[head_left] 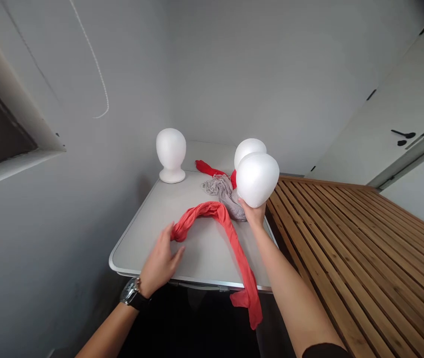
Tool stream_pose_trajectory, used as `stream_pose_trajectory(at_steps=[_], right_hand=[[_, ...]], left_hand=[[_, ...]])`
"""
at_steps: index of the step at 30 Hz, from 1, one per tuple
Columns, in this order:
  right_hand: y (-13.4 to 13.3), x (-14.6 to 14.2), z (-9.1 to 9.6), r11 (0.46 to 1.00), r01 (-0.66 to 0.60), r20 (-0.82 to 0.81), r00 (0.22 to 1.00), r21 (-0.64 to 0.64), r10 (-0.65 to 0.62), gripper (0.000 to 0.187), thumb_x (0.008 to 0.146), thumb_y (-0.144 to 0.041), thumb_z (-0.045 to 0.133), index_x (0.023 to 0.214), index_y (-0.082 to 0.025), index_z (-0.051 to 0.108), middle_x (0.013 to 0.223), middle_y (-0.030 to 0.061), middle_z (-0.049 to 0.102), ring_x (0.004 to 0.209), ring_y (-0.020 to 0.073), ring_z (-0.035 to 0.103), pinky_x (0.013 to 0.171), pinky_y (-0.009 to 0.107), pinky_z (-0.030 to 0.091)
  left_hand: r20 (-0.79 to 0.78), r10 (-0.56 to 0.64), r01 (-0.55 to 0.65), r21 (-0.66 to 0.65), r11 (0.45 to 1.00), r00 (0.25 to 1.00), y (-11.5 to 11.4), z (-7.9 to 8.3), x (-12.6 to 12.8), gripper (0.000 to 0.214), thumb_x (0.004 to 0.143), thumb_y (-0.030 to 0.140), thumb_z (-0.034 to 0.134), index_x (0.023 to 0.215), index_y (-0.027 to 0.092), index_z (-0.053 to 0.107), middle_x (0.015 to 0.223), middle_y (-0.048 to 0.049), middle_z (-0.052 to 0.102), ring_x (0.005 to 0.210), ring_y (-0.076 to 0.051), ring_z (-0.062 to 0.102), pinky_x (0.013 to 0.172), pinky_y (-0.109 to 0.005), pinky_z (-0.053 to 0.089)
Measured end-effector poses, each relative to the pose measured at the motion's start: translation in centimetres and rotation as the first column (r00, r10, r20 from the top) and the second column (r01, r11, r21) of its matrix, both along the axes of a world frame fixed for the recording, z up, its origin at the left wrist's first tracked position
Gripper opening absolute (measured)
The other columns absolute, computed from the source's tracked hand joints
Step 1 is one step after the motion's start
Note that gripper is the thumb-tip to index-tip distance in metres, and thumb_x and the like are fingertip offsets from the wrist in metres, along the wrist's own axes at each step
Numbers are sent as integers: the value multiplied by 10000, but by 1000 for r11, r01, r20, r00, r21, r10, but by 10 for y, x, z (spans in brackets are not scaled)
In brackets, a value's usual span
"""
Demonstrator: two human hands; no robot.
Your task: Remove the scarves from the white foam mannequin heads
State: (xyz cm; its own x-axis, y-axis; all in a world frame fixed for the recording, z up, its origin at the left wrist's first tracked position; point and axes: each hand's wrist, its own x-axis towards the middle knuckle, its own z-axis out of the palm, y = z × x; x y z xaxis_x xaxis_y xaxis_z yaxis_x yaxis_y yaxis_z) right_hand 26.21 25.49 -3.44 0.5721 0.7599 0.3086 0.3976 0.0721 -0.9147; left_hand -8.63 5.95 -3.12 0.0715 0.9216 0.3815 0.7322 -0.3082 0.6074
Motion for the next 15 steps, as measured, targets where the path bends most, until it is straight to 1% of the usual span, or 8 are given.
stream_pose_trajectory(at_steps=[2, 3, 5, 7, 9, 11, 13, 15], right_hand=[[0, -2, 4, 999, 36, 6, 999, -36, -36, 1020, 591, -575, 893, 1436, -138, 524, 1452, 208, 612, 1339, 368, 603, 1074, 428, 527], [-1, -3, 6, 997, 53, 7, 999, -50, -53, 1041, 584, -570, 895, 1444, -128, 509, 1442, 222, 617, 1331, 380, 608, 1067, 433, 533], [-2, -9, 8, 995, 78, 3, 997, -61, -78, 1104, 574, -586, 895, 1470, -101, 469, 1423, 255, 622, 1323, 402, 613, 1066, 450, 535], [-3, -15, 9, 996, 72, -6, 997, -60, -72, 1160, 571, -620, 892, 1502, -103, 432, 1437, 264, 613, 1336, 407, 608, 1084, 467, 528], [-3, -20, 7, 998, 46, -12, 999, -53, -47, 1135, 565, -628, 891, 1493, -138, 459, 1466, 241, 603, 1367, 395, 591, 1125, 474, 503], [-3, -25, 6, 999, 23, -16, 1000, -39, -23, 1048, 575, -606, 886, 1453, -168, 516, 1489, 217, 595, 1396, 383, 572, 1162, 474, 472], [-5, -29, 5, 1000, 20, -27, 999, -21, -20, 987, 593, -572, 875, 1431, -169, 544, 1506, 218, 582, 1401, 373, 567, 1176, 469, 456], [-10, -33, 7, 1000, 21, -49, 999, -1, -21, 990, 602, -542, 864, 1448, -155, 528, 1509, 227, 578, 1380, 361, 580, 1164, 472, 467]], left_hand=[[-44, -39, 41, 37, 998, 998, 2, 1, 13, 698, 1045, 354, 562, 1673, 254, 276, 1648, -168, 439, 1552, -315, 435, 1263, -541, 419], [-62, -41, 44, 55, 997, 997, 5, -1, 19, 683, 1032, 332, 571, 1658, 250, 312, 1639, -169, 448, 1557, -326, 423, 1262, -554, 417], [-92, -2, 11, 90, 996, 996, 10, -6, 29, 669, 1001, 301, 596, 1628, 241, 374, 1620, -175, 468, 1574, -363, 385, 1261, -608, 391], [-117, 45, -32, 111, 993, 992, 13, -14, 35, 674, 974, 283, 615, 1612, 231, 404, 1609, -181, 479, 1589, -392, 345, 1257, -649, 364], [-141, 55, -39, 112, 993, 988, 14, -21, 38, 688, 959, 279, 626, 1610, 225, 409, 1619, -184, 466, 1594, -404, 326, 1251, -652, 366], [-160, 47, -30, 106, 994, 986, 12, -24, 38, 686, 957, 293, 629, 1605, 215, 415, 1630, -188, 449, 1584, -410, 338, 1244, -639, 381], [-168, 49, -31, 109, 994, 985, 11, -24, 36, 668, 965, 309, 620, 1595, 204, 425, 1624, -194, 449, 1564, -412, 367, 1241, -632, 389], [-159, 52, -34, 111, 993, 986, 9, -22, 33, 657, 965, 313, 616, 1586, 203, 432, 1604, -196, 467, 1539, -407, 402, 1234, -625, 401]])
